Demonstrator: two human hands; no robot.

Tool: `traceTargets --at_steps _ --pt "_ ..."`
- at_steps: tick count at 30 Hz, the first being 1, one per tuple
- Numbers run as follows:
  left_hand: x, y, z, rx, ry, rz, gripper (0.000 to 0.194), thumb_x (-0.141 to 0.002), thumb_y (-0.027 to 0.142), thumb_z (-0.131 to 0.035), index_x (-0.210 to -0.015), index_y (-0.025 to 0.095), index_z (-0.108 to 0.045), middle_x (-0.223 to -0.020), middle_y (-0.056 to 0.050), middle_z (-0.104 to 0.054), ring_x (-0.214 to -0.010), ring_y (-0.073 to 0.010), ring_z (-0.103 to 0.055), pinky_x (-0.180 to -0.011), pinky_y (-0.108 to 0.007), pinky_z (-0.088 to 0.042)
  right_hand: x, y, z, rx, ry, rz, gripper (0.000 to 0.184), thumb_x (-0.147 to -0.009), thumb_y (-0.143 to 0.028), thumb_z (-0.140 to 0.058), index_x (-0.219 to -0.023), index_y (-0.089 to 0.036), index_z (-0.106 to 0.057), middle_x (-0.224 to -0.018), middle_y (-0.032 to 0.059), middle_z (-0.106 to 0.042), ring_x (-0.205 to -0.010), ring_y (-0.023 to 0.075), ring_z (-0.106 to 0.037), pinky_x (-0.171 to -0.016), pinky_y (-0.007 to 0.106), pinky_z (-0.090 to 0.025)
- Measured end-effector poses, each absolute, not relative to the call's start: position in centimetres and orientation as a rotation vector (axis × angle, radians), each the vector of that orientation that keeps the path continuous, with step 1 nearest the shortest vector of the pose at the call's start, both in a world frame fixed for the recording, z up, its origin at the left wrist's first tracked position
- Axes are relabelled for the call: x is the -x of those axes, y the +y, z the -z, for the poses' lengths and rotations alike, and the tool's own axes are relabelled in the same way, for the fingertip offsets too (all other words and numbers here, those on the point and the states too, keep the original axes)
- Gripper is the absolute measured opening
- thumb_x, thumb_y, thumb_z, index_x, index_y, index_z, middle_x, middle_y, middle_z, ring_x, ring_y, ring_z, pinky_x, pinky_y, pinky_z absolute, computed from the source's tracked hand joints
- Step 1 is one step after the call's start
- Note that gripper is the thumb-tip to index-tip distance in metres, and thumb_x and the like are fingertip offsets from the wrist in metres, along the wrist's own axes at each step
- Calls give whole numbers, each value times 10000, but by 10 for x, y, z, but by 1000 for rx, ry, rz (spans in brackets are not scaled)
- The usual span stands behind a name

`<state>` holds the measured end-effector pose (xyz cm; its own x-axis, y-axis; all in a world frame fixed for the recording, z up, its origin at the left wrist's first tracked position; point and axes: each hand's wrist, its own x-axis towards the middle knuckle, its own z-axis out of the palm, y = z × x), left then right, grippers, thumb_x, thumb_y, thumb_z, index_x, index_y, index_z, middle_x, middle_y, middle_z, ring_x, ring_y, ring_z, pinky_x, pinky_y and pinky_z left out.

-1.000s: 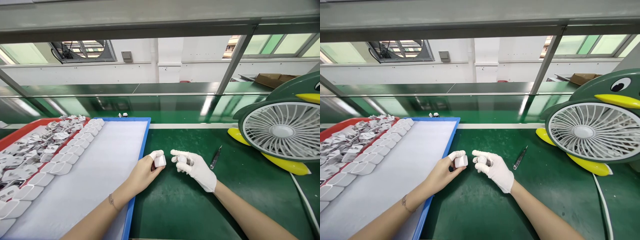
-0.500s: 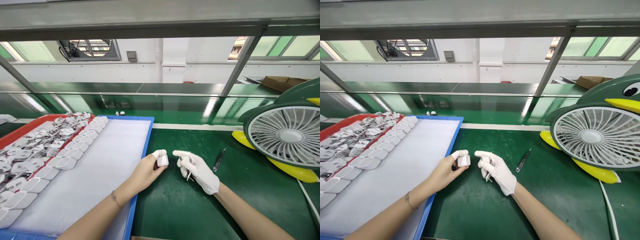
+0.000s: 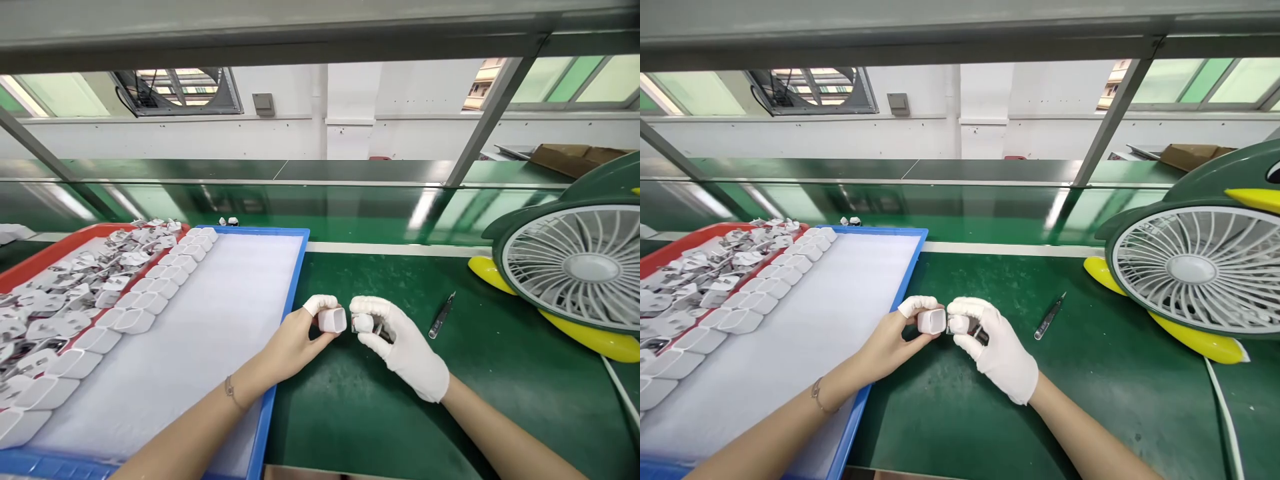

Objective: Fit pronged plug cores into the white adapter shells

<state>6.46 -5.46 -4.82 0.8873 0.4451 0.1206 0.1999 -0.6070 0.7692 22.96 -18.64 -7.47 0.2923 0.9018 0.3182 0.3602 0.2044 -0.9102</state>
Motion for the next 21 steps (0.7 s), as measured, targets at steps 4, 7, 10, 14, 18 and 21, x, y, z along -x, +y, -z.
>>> traceTargets --at_steps 4,7,10,14,18,21 --pt "-64 -55 49 -2312 446 -392 297 -880 286 -536 -1158 252 -438 -1081 -12 -629 -899 -156 -629 -776 -280 -502 -228 -187 72 1295 -1536 -207 565 -885 -58 -508 -1376 -312 -391 -960 13 -593 -892 148 -563 -830 321 -478" --pt "-63 -54 51 -2407 415 -412 328 -882 271 -536 -1189 254 -423 -1088 -18 -630 -927 -163 -626 -794 -289 -501 -226 -187 72 1281 -1570 -222 680 -883 -33 -473 -1457 -296 -222 -934 8 -584 -829 144 -561 -804 329 -489" --pt "-63 -54 51 -2492 346 -442 371 -879 243 -543 -1222 256 -402 -1125 -28 -618 -967 -167 -620 -817 -291 -501 -227 -186 74 1344 -1583 -191 678 -892 -51 -471 -1461 -304 -204 -928 13 -575 -805 151 -552 -780 340 -491" --pt "-64 -55 52 -2557 264 -472 382 -879 218 -543 -1232 243 -396 -1124 -44 -607 -971 -167 -614 -811 -284 -509 -228 -184 75 1399 -1634 -153 696 -900 -65 -448 -1472 -322 -147 -899 13 -574 -762 164 -536 -729 351 -491" --pt "-66 -56 51 -2593 231 -457 378 -890 219 -530 -1244 223 -401 -1109 -57 -606 -955 -169 -610 -806 -291 -515 -228 -184 76 1428 -1644 -250 759 -864 -38 -420 -1477 -344 -92 -871 -4 -570 -740 165 -535 -723 356 -498" --pt "-67 -60 50 -2607 244 -395 345 -905 252 -510 -1235 217 -419 -1065 -55 -618 -937 -176 -612 -798 -300 -521 -227 -185 80 1504 -1623 -319 798 -840 -39 -432 -1480 -343 -65 -885 -3 -586 -747 170 -549 -727 362 -504"
